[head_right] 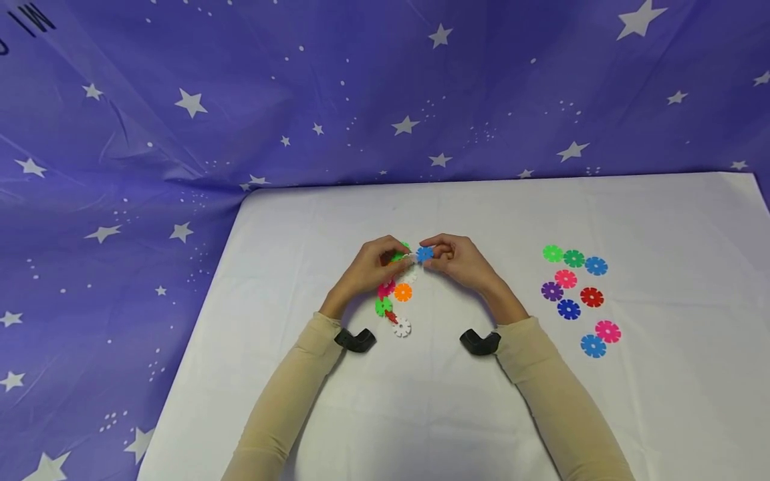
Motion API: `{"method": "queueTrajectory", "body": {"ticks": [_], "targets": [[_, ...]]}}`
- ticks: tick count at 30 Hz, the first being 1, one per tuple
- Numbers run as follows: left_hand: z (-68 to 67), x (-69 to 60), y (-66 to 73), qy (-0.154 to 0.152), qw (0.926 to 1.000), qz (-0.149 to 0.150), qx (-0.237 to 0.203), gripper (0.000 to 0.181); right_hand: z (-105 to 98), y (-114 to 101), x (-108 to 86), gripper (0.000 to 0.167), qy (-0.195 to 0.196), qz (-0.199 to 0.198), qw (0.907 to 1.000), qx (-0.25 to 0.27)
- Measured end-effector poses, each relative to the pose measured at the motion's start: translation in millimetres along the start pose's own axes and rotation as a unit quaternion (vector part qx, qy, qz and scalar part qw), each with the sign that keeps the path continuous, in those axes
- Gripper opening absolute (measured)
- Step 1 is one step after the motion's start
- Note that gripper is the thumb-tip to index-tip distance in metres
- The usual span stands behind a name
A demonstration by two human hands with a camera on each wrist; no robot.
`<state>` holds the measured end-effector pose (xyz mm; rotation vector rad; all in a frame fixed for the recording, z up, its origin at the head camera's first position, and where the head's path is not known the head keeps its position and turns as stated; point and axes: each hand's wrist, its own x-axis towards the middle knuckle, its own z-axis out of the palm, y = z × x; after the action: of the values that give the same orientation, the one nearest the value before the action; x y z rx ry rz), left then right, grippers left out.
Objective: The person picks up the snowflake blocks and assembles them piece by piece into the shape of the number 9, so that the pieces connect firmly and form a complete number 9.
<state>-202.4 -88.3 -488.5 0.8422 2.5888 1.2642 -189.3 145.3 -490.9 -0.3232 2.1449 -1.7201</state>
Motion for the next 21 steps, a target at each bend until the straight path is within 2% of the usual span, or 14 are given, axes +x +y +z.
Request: {"method": "queueTrajectory", "body": {"ticks": [3,9,12,16,21], "targets": [[3.1,0.7,0.5,0.021,0.9998,-0.003,0.005,0.015,3,2,0.4,0.035,0.014,-0.007,0.9999,0.001],[4.9,0.6,0.9,0.043,0.9988,0.017,-0.017,0.013,11,4,2.1,0.035,0.052,-0.016,0.9985,0.005],[3.8,0.0,1.6,0.04,0.9989,0.016,-0.02,0.013,13,4,2.8,0.035,0.054,-0.016,0.9984,0.011],[0.2,-1.0,4.0,0.025,0.9995,-0.009,-0.018,0.014,11,3,2.9,0.036,0.029,-0.023,0.9993,0.011],[-5.9,-2.2,5.1,-0.001,0.9989,-0.042,-0.023,0.018,10,3,2.7,0.046,0.003,-0.048,0.9984,-0.03]]}}
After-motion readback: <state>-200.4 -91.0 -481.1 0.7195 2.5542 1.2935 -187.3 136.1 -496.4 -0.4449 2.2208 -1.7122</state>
